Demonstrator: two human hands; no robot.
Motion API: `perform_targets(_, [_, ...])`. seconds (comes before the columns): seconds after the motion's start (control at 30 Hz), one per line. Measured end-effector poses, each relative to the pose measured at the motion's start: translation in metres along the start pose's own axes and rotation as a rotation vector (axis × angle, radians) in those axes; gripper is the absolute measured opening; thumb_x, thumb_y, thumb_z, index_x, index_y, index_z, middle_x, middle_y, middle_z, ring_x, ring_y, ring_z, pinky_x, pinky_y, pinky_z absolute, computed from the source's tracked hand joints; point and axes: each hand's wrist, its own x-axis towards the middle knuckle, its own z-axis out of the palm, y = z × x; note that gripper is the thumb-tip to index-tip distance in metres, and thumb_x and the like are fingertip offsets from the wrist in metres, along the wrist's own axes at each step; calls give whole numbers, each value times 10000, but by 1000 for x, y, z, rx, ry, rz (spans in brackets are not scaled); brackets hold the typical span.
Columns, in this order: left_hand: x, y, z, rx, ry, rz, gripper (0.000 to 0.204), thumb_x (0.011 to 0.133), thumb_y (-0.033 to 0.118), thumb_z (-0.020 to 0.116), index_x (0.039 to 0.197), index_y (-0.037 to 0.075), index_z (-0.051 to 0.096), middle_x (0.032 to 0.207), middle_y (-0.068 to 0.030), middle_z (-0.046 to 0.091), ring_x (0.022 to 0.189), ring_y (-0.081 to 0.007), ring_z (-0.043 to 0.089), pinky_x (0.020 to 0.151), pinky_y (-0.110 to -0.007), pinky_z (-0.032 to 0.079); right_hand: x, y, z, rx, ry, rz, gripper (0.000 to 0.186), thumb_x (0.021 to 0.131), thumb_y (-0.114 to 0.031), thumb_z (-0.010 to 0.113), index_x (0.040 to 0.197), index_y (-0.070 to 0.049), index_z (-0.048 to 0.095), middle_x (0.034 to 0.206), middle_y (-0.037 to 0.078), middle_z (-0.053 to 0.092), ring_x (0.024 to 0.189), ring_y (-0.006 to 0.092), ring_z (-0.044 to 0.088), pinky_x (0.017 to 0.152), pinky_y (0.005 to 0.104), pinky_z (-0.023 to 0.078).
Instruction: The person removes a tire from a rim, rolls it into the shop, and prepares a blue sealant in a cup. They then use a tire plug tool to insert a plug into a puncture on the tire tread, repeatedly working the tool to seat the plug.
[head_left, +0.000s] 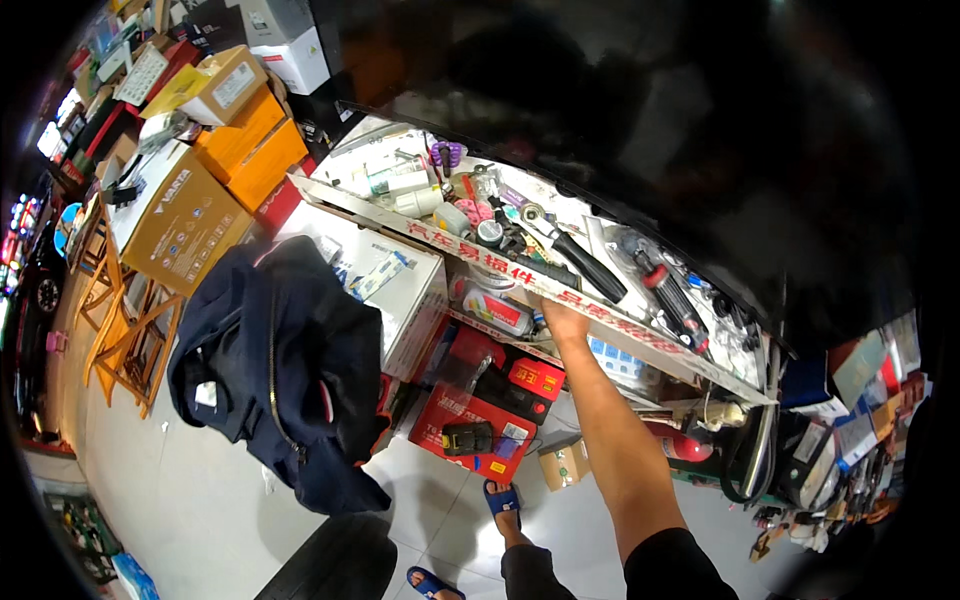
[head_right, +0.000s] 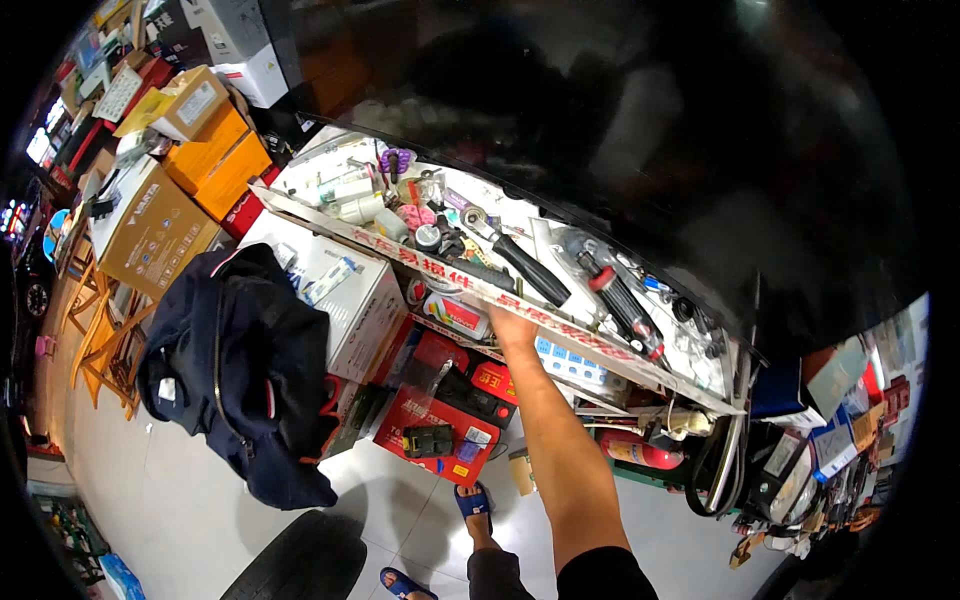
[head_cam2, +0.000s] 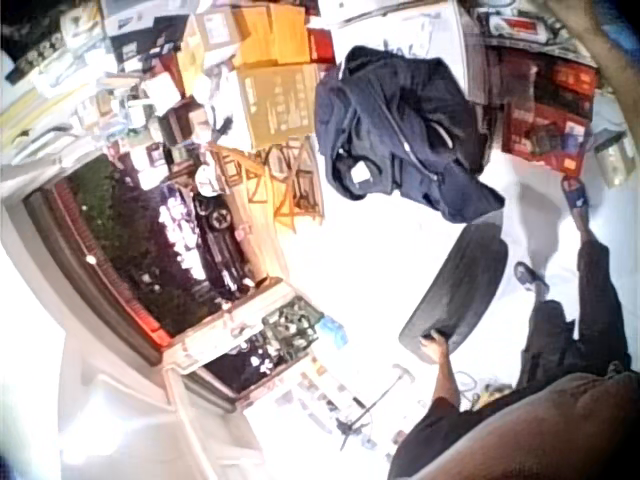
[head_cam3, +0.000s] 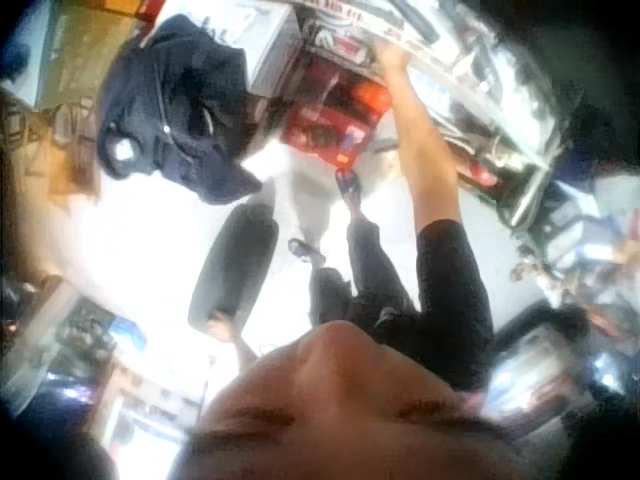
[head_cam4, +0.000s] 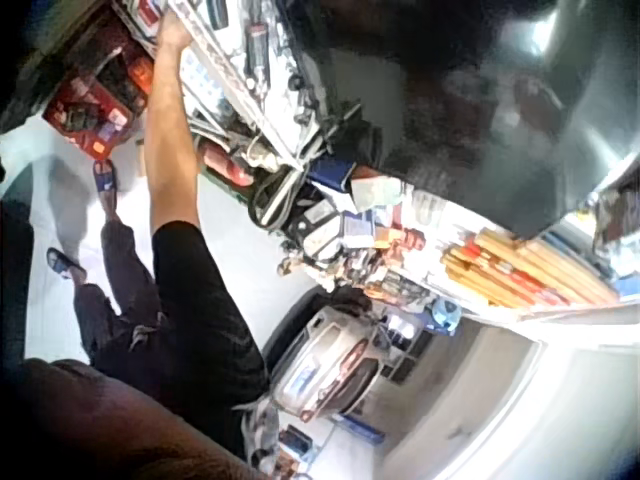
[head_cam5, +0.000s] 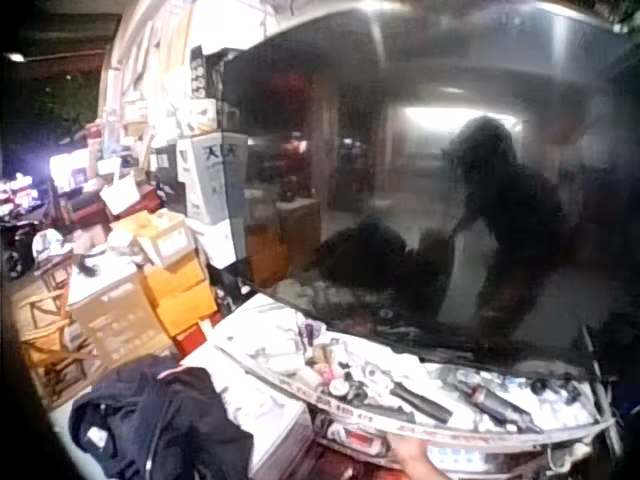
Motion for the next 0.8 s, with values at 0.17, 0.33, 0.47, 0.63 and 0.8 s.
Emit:
perform_targets(0.17, [-22,41,-10,82,82,10,697,814,545,531,1205,-30,493,1117,-241,559,968,-396,569,796,-473,479,-4,-2,0,197,-135,56,465,758,-355,688,1109,-62,602,1113,136,609,1066,295,549,958,392,389])
perform_targets(0.33, [-23,74,-17,24,-10,21,743,770,563,578,1223,-19,484,1098,-244,567,957,-401,572,795,-481,478,-28,-23,-45,476,-268,-35,453,650,-143,800,1037,-14,601,991,119,647,902,204,619,825,314,475])
perform_targets(0.47, [-13,111,-30,-21,-82,111,794,760,585,575,1245,-32,459,1160,-278,515,1027,-417,529,873,-508,427,-27,-53,-74,404,-444,-94,489,649,-174,805,1058,-16,588,991,113,651,909,197,624,822,309,480])
perform_targets(0.63, [-1,157,-46,39,-337,188,770,791,587,525,1255,-24,453,1203,-256,501,1071,-392,501,924,-519,383,-12,-46,-66,383,-610,-88,609,684,-281,779,1189,-46,532,1113,121,603,1034,229,560,925,335,424])
perform_targets(0.8, [3,327,-164,-786,-959,470,394,917,249,507,1199,-26,520,1162,-174,576,1091,-285,520,946,-356,388,-4,-32,-53,271,-788,-82,656,670,-385,786,1171,-29,555,1147,131,590,1062,203,540,929,314,422])
